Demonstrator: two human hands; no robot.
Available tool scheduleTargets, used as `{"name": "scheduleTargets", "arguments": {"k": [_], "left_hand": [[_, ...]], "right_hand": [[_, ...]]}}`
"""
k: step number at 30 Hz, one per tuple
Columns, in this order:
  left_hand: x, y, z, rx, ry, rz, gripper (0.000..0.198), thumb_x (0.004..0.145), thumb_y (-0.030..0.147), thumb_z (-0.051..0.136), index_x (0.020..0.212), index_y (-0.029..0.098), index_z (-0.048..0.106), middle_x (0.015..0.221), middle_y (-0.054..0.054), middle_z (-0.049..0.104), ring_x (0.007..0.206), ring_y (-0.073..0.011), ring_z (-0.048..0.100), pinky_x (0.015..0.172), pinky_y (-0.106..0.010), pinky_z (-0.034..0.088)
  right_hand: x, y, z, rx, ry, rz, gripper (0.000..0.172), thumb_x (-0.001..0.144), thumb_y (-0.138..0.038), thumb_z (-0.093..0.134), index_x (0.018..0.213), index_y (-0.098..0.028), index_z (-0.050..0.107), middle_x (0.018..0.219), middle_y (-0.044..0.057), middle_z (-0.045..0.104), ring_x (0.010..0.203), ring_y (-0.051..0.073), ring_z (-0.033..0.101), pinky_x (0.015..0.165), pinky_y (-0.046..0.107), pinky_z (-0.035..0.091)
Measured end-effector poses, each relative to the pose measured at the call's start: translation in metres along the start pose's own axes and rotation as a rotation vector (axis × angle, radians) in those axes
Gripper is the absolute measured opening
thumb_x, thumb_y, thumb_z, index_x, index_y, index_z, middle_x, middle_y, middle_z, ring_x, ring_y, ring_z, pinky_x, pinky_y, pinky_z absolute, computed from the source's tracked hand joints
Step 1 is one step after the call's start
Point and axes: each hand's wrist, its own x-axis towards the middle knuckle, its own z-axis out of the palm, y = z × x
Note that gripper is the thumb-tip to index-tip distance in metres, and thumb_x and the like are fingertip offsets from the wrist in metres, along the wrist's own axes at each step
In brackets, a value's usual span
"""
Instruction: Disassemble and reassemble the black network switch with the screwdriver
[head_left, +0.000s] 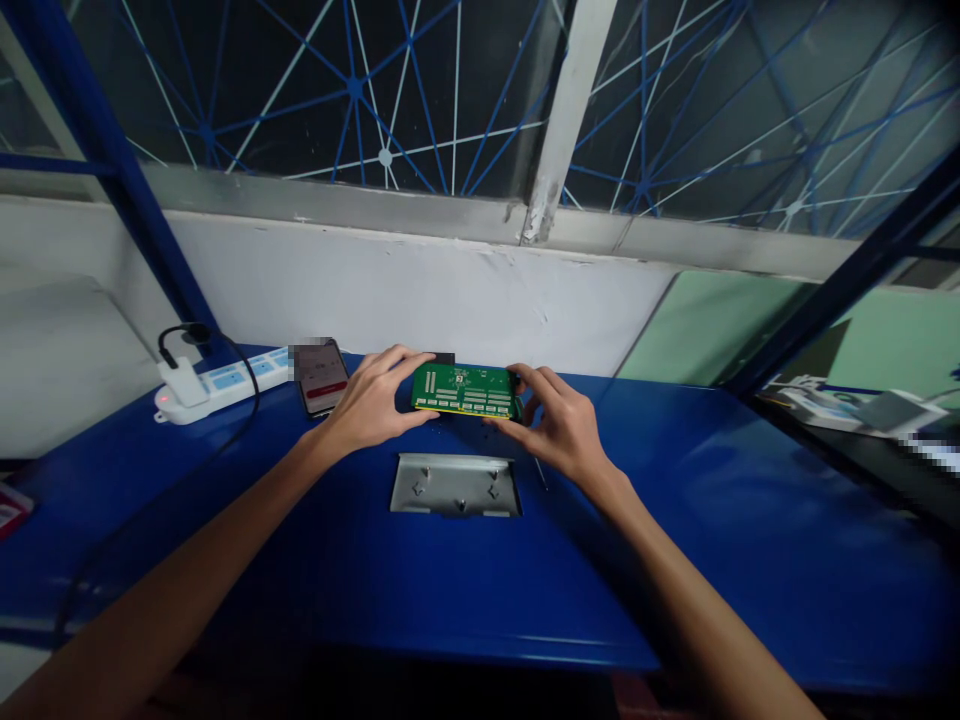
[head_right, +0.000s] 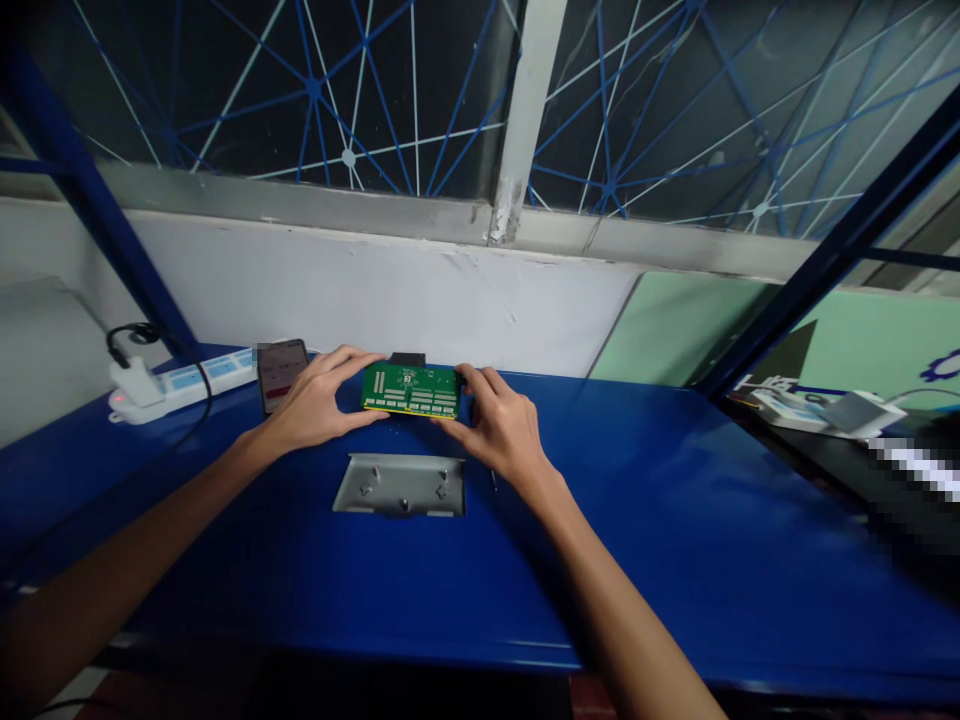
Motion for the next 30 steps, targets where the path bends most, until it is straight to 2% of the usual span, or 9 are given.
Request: {"name": "scheduleTargets", "arguments": {"k": [9,17,24,30], "left_hand": [[0.001,0.014,-0.004,-0.025,0.098,0.045,0.055,0.083,0.032,0.069,0.132,0.019,0.05,0.12,-0.01,0.061,0.109,-0.0255,0.058,0.093,-0.04,0.046],[0.001,0.016,-0.002,0.023,0.144,0.122,0.057,0.084,0.031,0.069,0.136,0.016,0.05,0.123,-0.013,0.063,0.112,-0.0269,0.058,0.094,-0.042,0.045],[-0.001,0.001,0.005,0.124,0.065,0.067,0.061,0.082,0.034,0.071,0.136,0.013,0.05,0.125,-0.014,0.063,0.112,-0.0281,0.061,0.092,-0.042,0.045],[-0.001,-0.001,0.005,0.027,0.004,-0.007,0.062,0.08,0.034,0.073,0.135,0.016,0.052,0.129,-0.013,0.063,0.115,-0.027,0.061,0.094,-0.042,0.046]], "right_hand": [[0.001,0.008,0.003,-0.06,-0.059,0.054,0.053,0.085,-0.046,0.064,0.129,-0.019,0.052,0.113,0.011,0.065,0.067,0.017,0.064,0.062,0.03,0.048],[0.001,0.011,0.007,-0.083,-0.104,0.066,0.052,0.084,-0.045,0.065,0.127,-0.018,0.053,0.11,0.011,0.065,0.065,0.017,0.064,0.06,0.031,0.047],[-0.001,0.0,0.005,0.033,0.001,0.0,0.052,0.081,-0.045,0.07,0.122,-0.022,0.05,0.11,0.008,0.065,0.062,0.015,0.063,0.064,0.032,0.051],[-0.001,0.003,0.008,0.02,-0.023,-0.001,0.053,0.081,-0.048,0.069,0.123,-0.02,0.052,0.109,0.009,0.066,0.065,0.017,0.064,0.064,0.033,0.05]]}}
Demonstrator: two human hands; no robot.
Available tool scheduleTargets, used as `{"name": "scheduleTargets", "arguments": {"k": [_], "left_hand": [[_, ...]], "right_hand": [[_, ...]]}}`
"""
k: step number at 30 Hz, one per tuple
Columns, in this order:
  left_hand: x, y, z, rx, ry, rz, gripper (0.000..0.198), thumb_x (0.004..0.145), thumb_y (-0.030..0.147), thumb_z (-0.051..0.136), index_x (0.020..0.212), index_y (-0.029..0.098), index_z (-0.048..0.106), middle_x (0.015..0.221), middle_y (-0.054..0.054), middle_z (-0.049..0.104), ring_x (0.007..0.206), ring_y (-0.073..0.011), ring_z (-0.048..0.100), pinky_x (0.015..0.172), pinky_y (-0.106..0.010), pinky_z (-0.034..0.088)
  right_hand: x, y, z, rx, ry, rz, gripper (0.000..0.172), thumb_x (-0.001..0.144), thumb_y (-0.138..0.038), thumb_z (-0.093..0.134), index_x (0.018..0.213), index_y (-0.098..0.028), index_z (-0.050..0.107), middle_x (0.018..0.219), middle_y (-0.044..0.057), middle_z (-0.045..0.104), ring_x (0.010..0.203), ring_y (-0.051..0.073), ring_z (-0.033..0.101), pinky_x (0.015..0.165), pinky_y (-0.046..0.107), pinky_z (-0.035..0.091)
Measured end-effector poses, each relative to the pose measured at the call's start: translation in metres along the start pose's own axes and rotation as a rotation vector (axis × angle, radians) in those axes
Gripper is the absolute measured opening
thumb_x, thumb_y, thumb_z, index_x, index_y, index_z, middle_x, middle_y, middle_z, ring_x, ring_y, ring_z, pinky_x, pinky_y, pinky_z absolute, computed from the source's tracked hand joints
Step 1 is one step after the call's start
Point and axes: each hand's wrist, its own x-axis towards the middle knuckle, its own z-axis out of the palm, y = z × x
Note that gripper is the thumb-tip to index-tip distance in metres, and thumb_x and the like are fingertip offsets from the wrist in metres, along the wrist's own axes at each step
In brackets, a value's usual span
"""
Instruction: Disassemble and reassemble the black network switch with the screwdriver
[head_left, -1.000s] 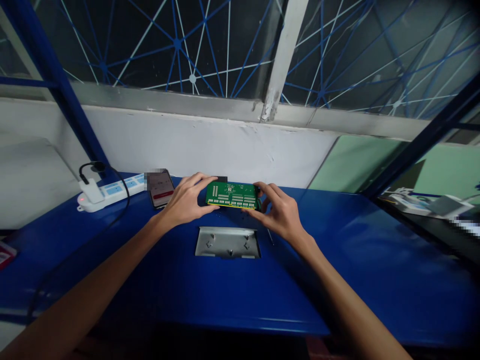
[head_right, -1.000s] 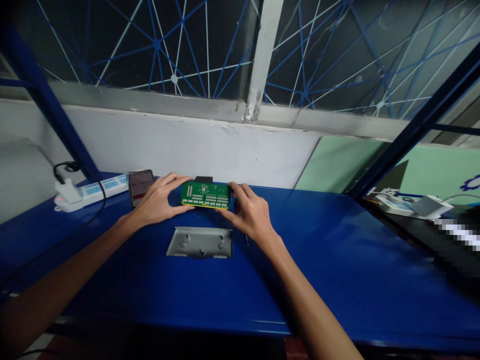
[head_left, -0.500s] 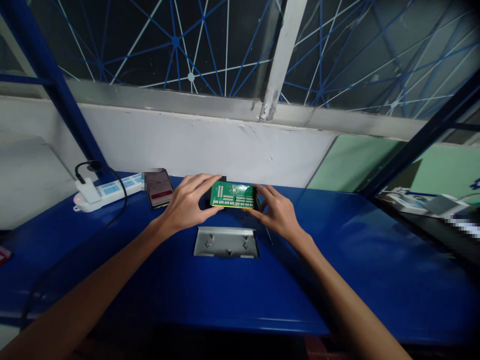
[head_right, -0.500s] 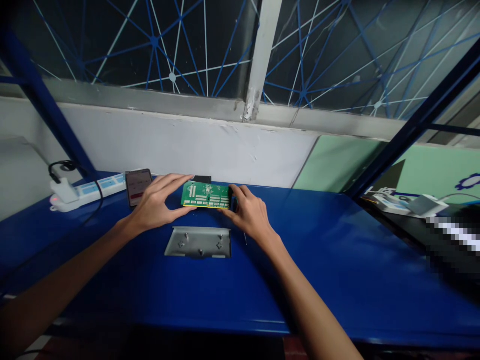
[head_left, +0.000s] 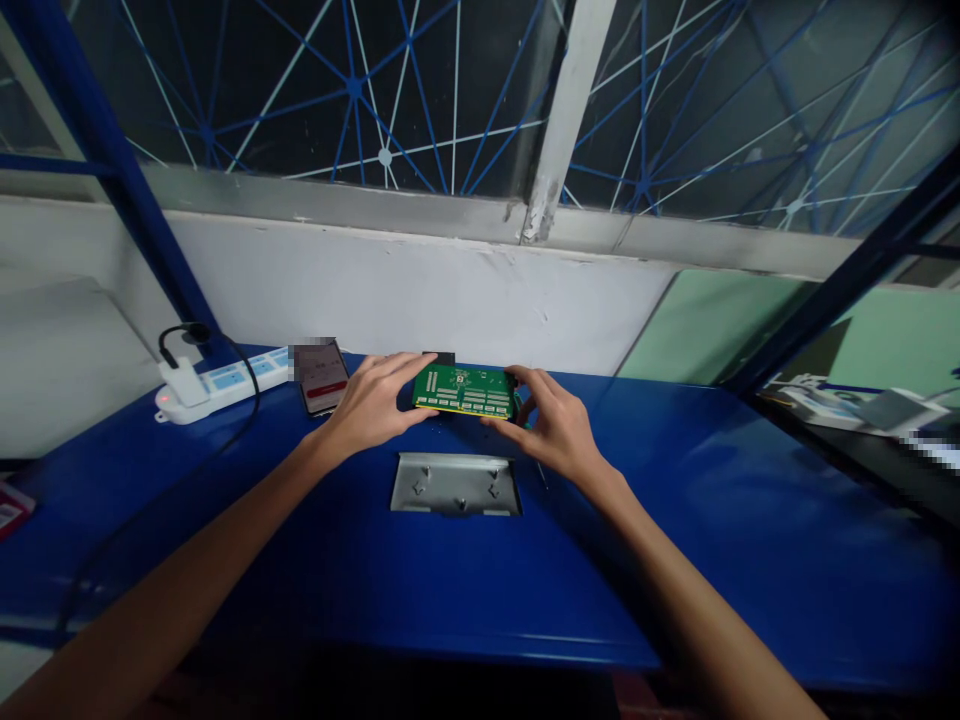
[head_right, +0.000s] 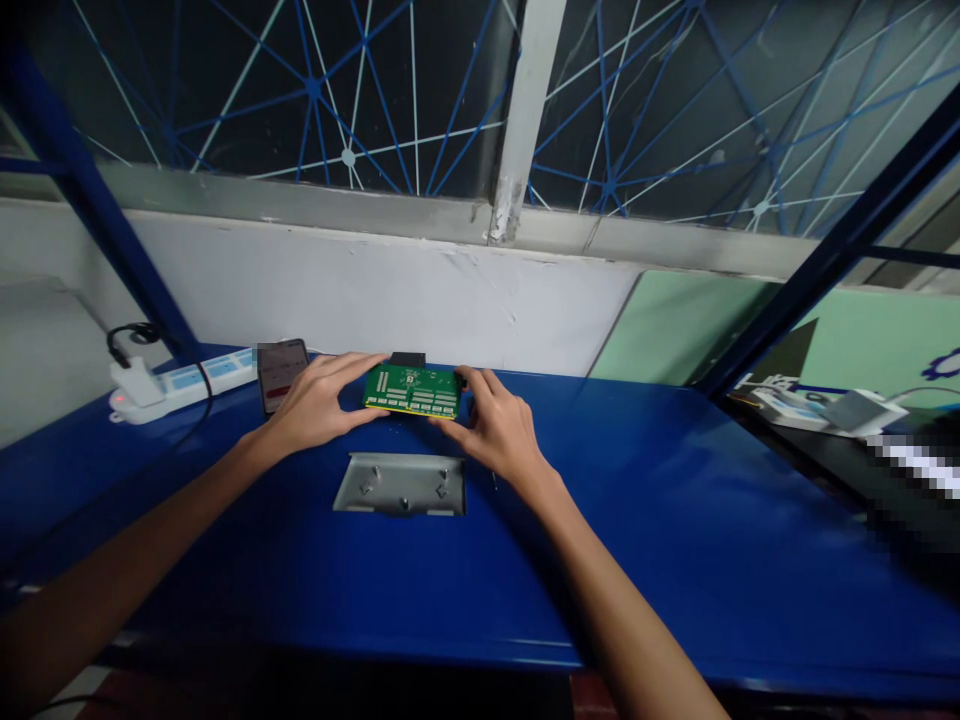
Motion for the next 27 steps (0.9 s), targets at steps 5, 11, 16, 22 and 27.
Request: {"name": "scheduleTargets", "arguments": {"k": [5,11,16,22,27], "left_hand": [[0.002,-0.007,-0.004,-0.289,-0.05,-0.156,0.064,0.072,0.044,0.078,0.128,0.018,0.06,0.128,-0.011,0.064,0.114,-0.0252,0.062,0.099,-0.04,0.045],[0.006,-0.01,-0.008,-0.471,-0.199,-0.375,0.042,0.081,0.054,0.065,0.104,0.02,0.073,0.094,-0.006,0.074,0.077,-0.0179,0.063,0.069,-0.029,0.046],[0.007,0.001,-0.005,-0.507,-0.326,-0.477,0.057,0.091,0.062,0.043,0.071,0.016,0.07,0.06,-0.003,0.063,0.057,-0.0141,0.053,0.056,-0.026,0.036],[0.007,0.006,-0.004,-0.638,-0.413,-0.6,0.062,0.09,0.068,0.038,0.056,0.018,0.048,0.06,-0.005,0.063,0.051,-0.0119,0.048,0.054,-0.026,0.033],[0.006,0.005,-0.001,-0.729,-0.432,-0.618,0.064,0.091,0.07,0.035,0.054,0.018,0.045,0.056,-0.006,0.06,0.047,-0.0104,0.045,0.051,-0.025,0.033]], "right_hand": [[0.003,0.004,-0.001,0.062,-0.11,0.113,0.056,0.078,-0.054,0.07,0.119,-0.017,0.061,0.107,0.01,0.066,0.068,0.018,0.064,0.066,0.034,0.05],[0.006,-0.003,-0.001,0.378,-0.15,0.308,0.053,0.083,-0.06,0.061,0.113,-0.016,0.067,0.09,0.008,0.069,0.061,0.015,0.06,0.057,0.03,0.046],[0.006,-0.005,-0.001,0.538,-0.16,0.482,0.052,0.086,-0.065,0.052,0.081,-0.016,0.068,0.061,0.003,0.06,0.048,0.012,0.053,0.045,0.026,0.036],[0.005,-0.005,0.002,0.528,-0.161,0.553,0.06,0.085,-0.071,0.047,0.053,-0.02,0.048,0.044,0.0,0.049,0.041,0.011,0.045,0.043,0.026,0.032],[0.005,-0.007,0.003,0.524,-0.159,0.603,0.066,0.083,-0.074,0.046,0.045,-0.02,0.044,0.04,0.002,0.048,0.038,0.011,0.042,0.042,0.027,0.031]]}}
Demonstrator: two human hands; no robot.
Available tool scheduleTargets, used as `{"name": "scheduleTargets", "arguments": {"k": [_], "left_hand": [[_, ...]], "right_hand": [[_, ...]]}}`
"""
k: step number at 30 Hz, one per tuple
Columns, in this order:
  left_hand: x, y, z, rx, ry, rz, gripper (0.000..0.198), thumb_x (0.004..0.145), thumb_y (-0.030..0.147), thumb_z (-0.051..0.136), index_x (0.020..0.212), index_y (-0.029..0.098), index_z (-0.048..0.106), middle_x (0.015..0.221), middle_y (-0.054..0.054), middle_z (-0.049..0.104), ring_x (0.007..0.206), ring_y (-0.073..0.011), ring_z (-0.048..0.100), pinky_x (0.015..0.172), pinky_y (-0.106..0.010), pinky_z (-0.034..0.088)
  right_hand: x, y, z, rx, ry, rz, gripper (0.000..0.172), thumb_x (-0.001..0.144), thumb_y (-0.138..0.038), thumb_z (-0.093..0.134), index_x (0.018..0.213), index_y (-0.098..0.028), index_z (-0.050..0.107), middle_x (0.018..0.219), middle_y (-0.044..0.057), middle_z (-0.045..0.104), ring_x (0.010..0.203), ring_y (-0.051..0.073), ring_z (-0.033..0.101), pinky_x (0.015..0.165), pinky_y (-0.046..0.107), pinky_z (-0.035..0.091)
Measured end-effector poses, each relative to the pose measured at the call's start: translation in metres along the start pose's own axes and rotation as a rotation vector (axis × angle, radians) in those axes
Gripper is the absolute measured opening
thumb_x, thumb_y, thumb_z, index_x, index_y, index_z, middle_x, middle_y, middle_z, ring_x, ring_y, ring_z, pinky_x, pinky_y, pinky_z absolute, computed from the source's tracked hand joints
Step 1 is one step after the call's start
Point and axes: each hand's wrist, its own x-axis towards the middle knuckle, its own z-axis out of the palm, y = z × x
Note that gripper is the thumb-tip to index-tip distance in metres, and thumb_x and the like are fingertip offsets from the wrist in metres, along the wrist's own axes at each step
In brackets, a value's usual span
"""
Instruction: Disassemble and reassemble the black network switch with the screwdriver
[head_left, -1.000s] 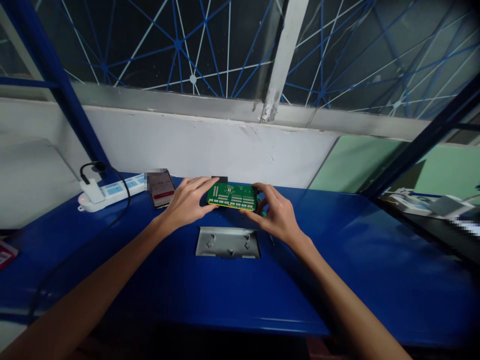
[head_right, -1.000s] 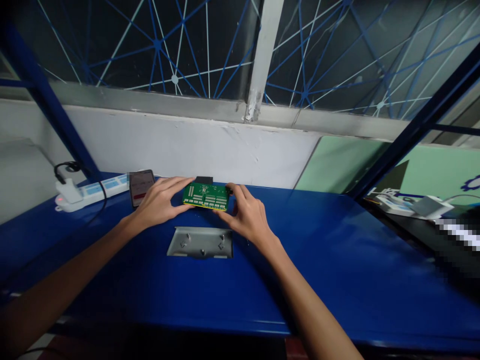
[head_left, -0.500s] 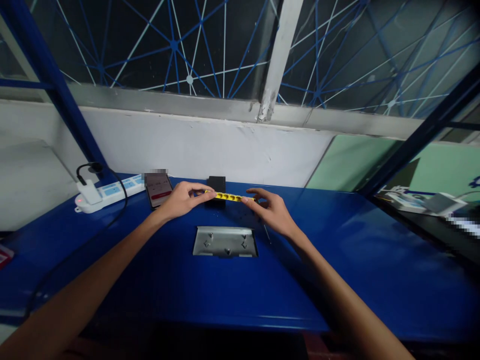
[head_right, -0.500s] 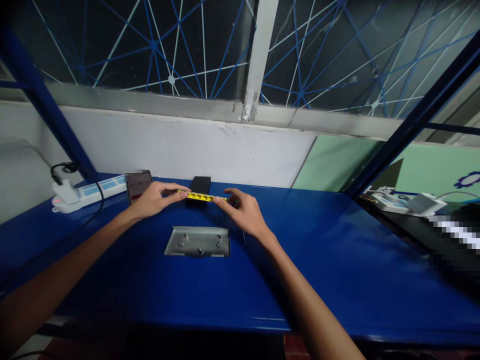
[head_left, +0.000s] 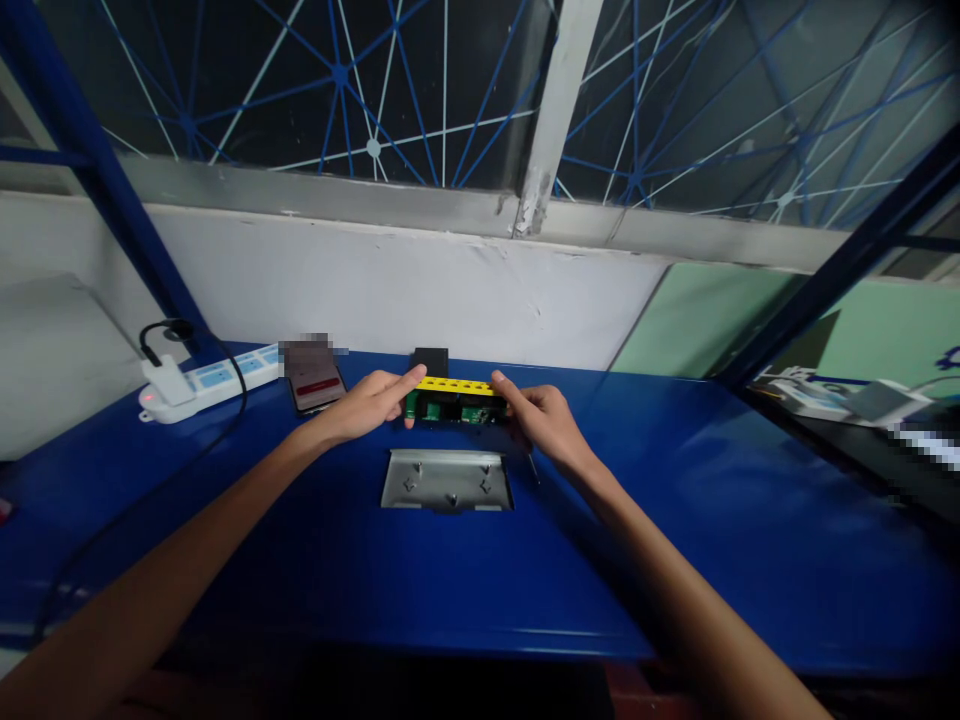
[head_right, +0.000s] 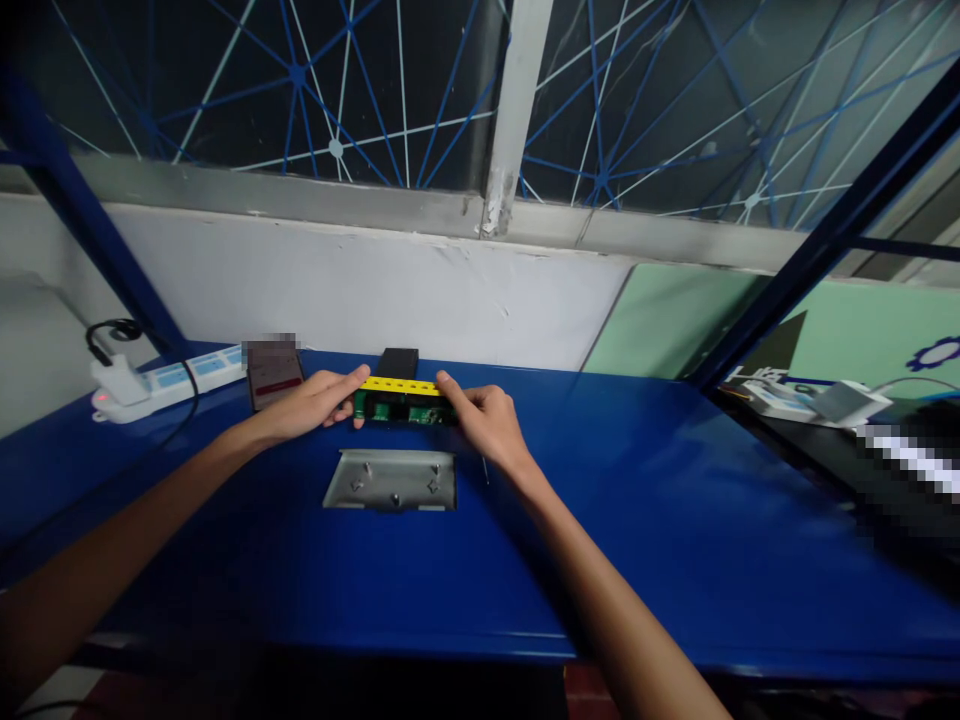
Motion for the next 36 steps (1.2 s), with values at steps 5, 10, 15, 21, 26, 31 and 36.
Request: {"name": "scheduleTargets", "arguments": {"k": [5,10,15,21,26,31,36], "left_hand": [[-0.001,-0.001,0.001,-0.118,-0.093,-0.039,0.066,0.09,0.071,0.035,0.057,0.016,0.054,0.055,-0.008,0.062,0.042,-0.0097,0.04,0.047,-0.026,0.032],[0.0,-0.003,-0.001,-0.173,-0.153,-0.061,0.061,0.091,0.068,0.039,0.06,0.017,0.054,0.054,-0.007,0.062,0.039,-0.0103,0.041,0.045,-0.027,0.03],[0.003,-0.008,-0.002,-0.163,-0.166,-0.035,0.058,0.091,0.067,0.039,0.06,0.019,0.049,0.052,-0.006,0.059,0.038,-0.0106,0.042,0.042,-0.027,0.028],[0.002,-0.008,-0.004,-0.119,-0.147,-0.01,0.058,0.092,0.067,0.036,0.062,0.02,0.05,0.051,-0.005,0.056,0.039,-0.0117,0.045,0.042,-0.027,0.028],[-0.001,-0.003,-0.004,-0.134,-0.172,-0.038,0.062,0.091,0.07,0.035,0.07,0.018,0.058,0.051,-0.004,0.058,0.037,-0.0096,0.039,0.042,-0.026,0.028],[-0.001,0.0,-0.005,-0.158,-0.178,-0.053,0.062,0.091,0.069,0.036,0.073,0.016,0.063,0.051,-0.005,0.059,0.036,-0.0087,0.038,0.041,-0.026,0.027],[-0.002,-0.002,-0.007,-0.198,-0.206,-0.019,0.057,0.092,0.064,0.039,0.069,0.017,0.061,0.05,-0.005,0.056,0.037,-0.0083,0.035,0.04,-0.025,0.026]], "right_hand": [[0.0,0.001,0.002,0.045,-0.014,0.063,0.068,0.082,-0.075,0.047,0.04,-0.021,0.043,0.038,0.004,0.049,0.033,0.011,0.043,0.04,0.028,0.033],[0.0,0.001,0.002,0.072,-0.047,0.071,0.069,0.081,-0.075,0.048,0.039,-0.021,0.042,0.038,0.005,0.051,0.031,0.011,0.044,0.039,0.028,0.034],[-0.001,0.0,0.001,0.073,-0.046,0.05,0.068,0.081,-0.075,0.049,0.04,-0.021,0.044,0.038,0.004,0.051,0.033,0.011,0.046,0.039,0.027,0.036],[-0.001,-0.001,0.001,0.103,-0.054,0.057,0.066,0.08,-0.074,0.051,0.04,-0.021,0.045,0.039,0.003,0.052,0.032,0.011,0.046,0.038,0.026,0.036],[0.0,-0.001,0.0,0.11,-0.081,0.071,0.067,0.081,-0.073,0.05,0.041,-0.021,0.044,0.039,0.004,0.053,0.031,0.011,0.045,0.037,0.027,0.035],[-0.001,-0.005,0.0,0.127,-0.112,0.071,0.067,0.083,-0.072,0.049,0.039,-0.021,0.043,0.038,0.005,0.053,0.031,0.011,0.045,0.039,0.027,0.035],[-0.005,-0.011,0.0,0.167,-0.164,0.08,0.068,0.083,-0.071,0.05,0.037,-0.022,0.042,0.039,0.007,0.054,0.031,0.011,0.044,0.038,0.028,0.034]]}}
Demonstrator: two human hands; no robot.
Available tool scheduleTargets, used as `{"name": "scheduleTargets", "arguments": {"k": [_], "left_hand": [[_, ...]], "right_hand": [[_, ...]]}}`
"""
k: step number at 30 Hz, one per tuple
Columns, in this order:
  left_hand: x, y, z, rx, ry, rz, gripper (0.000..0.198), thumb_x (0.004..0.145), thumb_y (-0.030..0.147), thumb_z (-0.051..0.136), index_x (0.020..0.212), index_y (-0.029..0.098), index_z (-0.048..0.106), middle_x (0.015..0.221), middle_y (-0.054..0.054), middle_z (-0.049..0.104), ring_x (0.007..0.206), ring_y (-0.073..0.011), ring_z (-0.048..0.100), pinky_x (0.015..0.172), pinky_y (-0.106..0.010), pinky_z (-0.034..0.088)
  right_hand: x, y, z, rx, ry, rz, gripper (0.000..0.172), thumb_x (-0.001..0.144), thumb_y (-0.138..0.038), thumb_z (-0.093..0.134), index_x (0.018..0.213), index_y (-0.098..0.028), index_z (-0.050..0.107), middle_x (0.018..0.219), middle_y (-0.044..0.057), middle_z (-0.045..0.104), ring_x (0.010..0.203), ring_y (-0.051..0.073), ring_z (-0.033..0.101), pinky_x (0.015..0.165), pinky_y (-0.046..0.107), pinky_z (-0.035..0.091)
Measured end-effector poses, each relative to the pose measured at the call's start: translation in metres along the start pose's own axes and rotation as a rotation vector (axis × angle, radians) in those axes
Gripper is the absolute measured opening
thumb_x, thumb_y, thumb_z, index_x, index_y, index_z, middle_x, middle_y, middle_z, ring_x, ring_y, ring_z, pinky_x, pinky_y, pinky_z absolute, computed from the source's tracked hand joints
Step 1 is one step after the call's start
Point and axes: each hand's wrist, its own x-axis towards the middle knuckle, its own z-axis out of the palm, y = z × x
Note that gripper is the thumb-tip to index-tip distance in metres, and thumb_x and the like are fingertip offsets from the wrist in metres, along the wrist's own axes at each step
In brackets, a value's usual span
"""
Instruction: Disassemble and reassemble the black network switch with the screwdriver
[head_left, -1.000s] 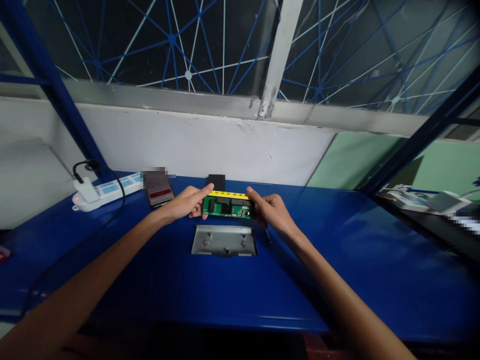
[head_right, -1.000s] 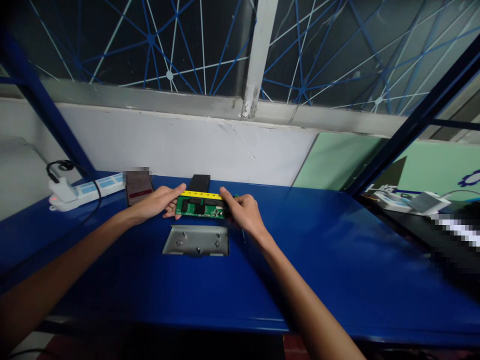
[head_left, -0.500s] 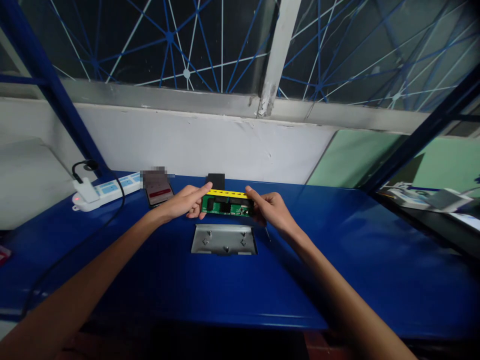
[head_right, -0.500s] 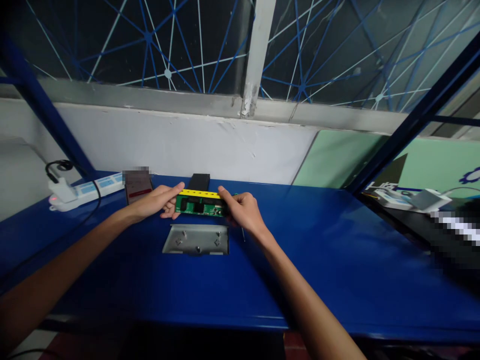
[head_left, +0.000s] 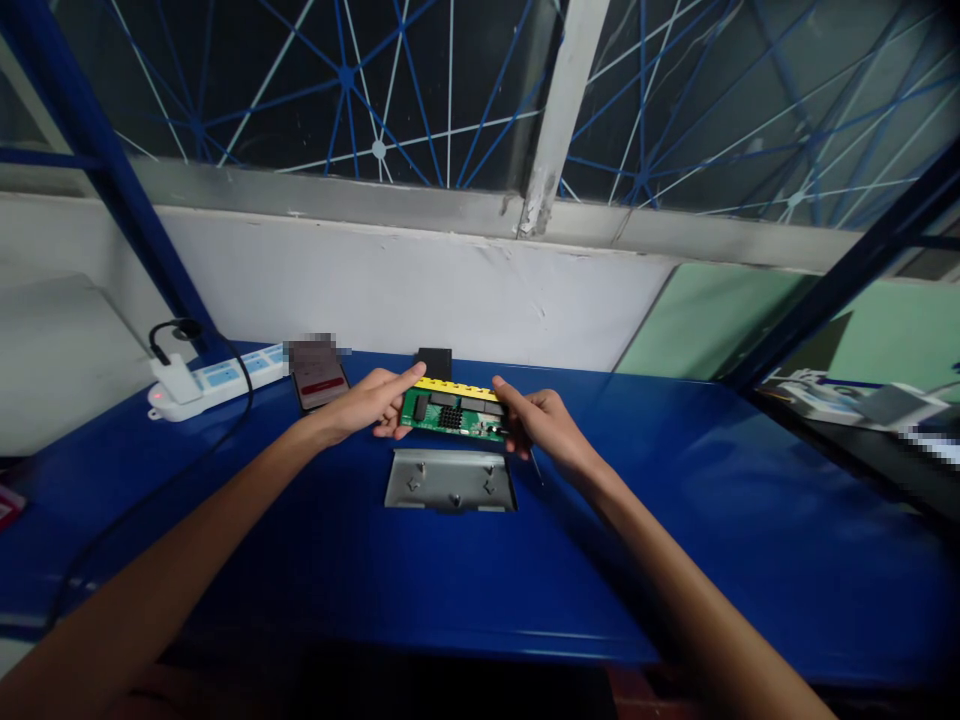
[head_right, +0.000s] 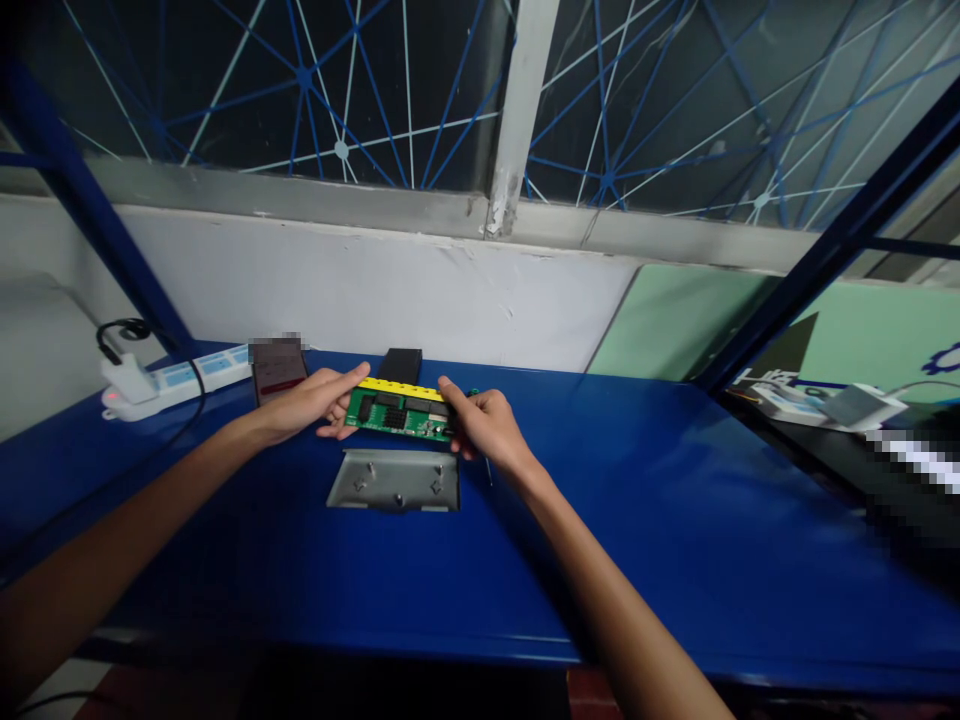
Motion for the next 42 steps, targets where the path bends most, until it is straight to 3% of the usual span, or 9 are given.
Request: {"name": "scheduleTargets", "arguments": {"k": [7,11,17,20,22,28,34,38,42], "left_hand": [[0.0,-0.006,-0.004,0.04,-0.025,0.041,0.061,0.093,0.065,0.032,0.061,0.018,0.055,0.054,-0.006,0.058,0.038,-0.0091,0.037,0.04,-0.026,0.027],[0.001,-0.005,-0.005,0.054,0.012,0.013,0.055,0.093,0.061,0.038,0.064,0.018,0.056,0.055,-0.007,0.059,0.038,-0.0089,0.039,0.041,-0.026,0.029],[0.001,-0.003,-0.006,0.098,0.073,0.039,0.053,0.094,0.059,0.04,0.101,0.013,0.065,0.064,-0.008,0.062,0.043,-0.0099,0.046,0.042,-0.024,0.035],[-0.001,-0.002,-0.009,0.114,0.114,0.108,0.059,0.092,0.057,0.047,0.134,0.015,0.05,0.079,-0.008,0.064,0.048,-0.0096,0.05,0.041,-0.021,0.035],[-0.003,-0.001,-0.011,0.142,0.134,0.154,0.069,0.089,0.053,0.055,0.145,0.016,0.038,0.089,-0.009,0.065,0.053,-0.0095,0.053,0.043,-0.02,0.037],[-0.006,0.0,-0.016,0.385,0.236,0.241,0.091,0.067,0.046,0.078,0.145,0.018,0.041,0.112,-0.012,0.061,0.056,-0.0073,0.05,0.052,-0.023,0.041],[-0.009,0.005,-0.009,0.798,0.264,0.319,0.091,0.071,0.049,0.074,0.149,0.019,0.036,0.07,0.002,0.056,0.057,-0.0134,0.05,0.062,-0.028,0.043],[-0.011,0.007,-0.002,0.977,0.25,0.358,0.09,0.073,0.05,0.071,0.15,0.021,0.033,0.079,-0.002,0.056,0.074,-0.0214,0.056,0.068,-0.031,0.043],[-0.014,0.011,-0.001,1.029,0.22,0.363,0.083,0.074,0.051,0.07,0.145,0.022,0.04,0.093,-0.005,0.058,0.077,-0.0205,0.056,0.066,-0.029,0.04]], "right_hand": [[-0.001,-0.003,0.0,-0.005,-0.016,0.033,0.065,0.084,-0.07,0.049,0.04,-0.023,0.041,0.042,0.008,0.056,0.033,0.011,0.045,0.036,0.028,0.035],[0.001,0.001,0.0,0.003,-0.006,0.037,0.063,0.083,-0.07,0.052,0.043,-0.021,0.046,0.044,0.008,0.058,0.035,0.012,0.049,0.037,0.028,0.038],[0.003,0.003,-0.004,-0.07,0.059,-0.051,0.057,0.081,-0.068,0.056,0.054,-0.018,0.058,0.049,0.007,0.059,0.041,0.014,0.053,0.038,0.027,0.038],[0.001,0.0,-0.008,-0.073,0.05,-0.088,0.05,0.08,-0.065,0.061,0.077,-0.016,0.07,0.064,0.008,0.066,0.047,0.014,0.055,0.04,0.028,0.042],[0.001,-0.001,-0.01,-0.066,0.044,-0.111,0.049,0.077,-0.061,0.067,0.092,-0.015,0.071,0.072,0.008,0.068,0.05,0.014,0.056,0.042,0.028,0.044],[0.001,0.001,-0.014,-0.269,0.073,-0.293,0.058,0.068,-0.05,0.078,0.113,-0.014,0.069,0.099,0.011,0.07,0.065,0.017,0.06,0.053,0.031,0.049],[0.001,0.003,-0.016,-0.523,0.046,-0.455,0.051,0.072,-0.037,0.076,0.118,-0.017,0.064,0.106,0.009,0.066,0.065,0.015,0.059,0.062,0.033,0.049],[0.0,0.002,-0.017,-0.538,0.028,-0.47,0.051,0.07,-0.036,0.077,0.116,-0.018,0.062,0.106,0.008,0.065,0.067,0.015,0.059,0.061,0.031,0.047],[-0.002,-0.001,-0.02,-0.542,0.012,-0.462,0.053,0.068,-0.037,0.079,0.114,-0.019,0.061,0.105,0.008,0.064,0.067,0.015,0.059,0.06,0.031,0.047]]}}
